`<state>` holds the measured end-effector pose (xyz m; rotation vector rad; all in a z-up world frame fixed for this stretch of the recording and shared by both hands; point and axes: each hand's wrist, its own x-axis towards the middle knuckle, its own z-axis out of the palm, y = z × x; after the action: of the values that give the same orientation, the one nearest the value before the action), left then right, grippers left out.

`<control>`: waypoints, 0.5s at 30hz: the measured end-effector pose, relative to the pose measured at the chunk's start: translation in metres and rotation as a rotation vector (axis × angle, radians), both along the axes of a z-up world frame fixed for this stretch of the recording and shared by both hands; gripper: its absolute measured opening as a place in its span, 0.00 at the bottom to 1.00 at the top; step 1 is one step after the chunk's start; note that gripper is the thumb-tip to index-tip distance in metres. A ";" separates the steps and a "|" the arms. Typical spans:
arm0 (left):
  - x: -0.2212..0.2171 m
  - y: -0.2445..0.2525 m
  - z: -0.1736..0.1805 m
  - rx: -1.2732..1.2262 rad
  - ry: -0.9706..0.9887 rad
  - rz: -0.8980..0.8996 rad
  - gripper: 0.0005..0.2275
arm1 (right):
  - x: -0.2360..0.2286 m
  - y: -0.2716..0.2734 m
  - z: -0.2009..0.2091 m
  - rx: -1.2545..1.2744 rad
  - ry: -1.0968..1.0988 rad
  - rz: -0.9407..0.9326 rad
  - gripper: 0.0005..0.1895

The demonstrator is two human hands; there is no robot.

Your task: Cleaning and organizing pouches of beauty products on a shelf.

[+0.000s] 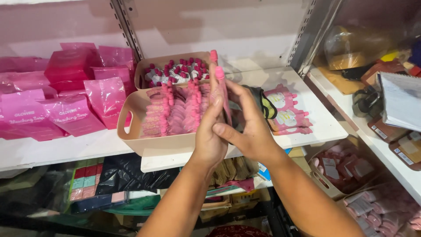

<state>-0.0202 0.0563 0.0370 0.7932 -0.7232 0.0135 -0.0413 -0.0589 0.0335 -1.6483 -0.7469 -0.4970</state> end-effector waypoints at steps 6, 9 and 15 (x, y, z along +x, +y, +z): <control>0.001 0.020 -0.001 0.180 -0.154 0.049 0.33 | 0.013 0.009 -0.021 0.461 0.211 0.027 0.26; -0.001 0.038 0.009 0.278 -0.189 0.177 0.36 | 0.029 -0.007 -0.034 0.527 0.329 -0.088 0.14; 0.030 0.097 0.000 0.412 0.033 0.588 0.40 | 0.041 -0.015 -0.043 0.571 0.219 0.225 0.06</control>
<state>0.0094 0.1534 0.0374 1.3781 -0.4425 0.3907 -0.0005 -0.0741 -0.0091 -1.0506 -0.5521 -0.3215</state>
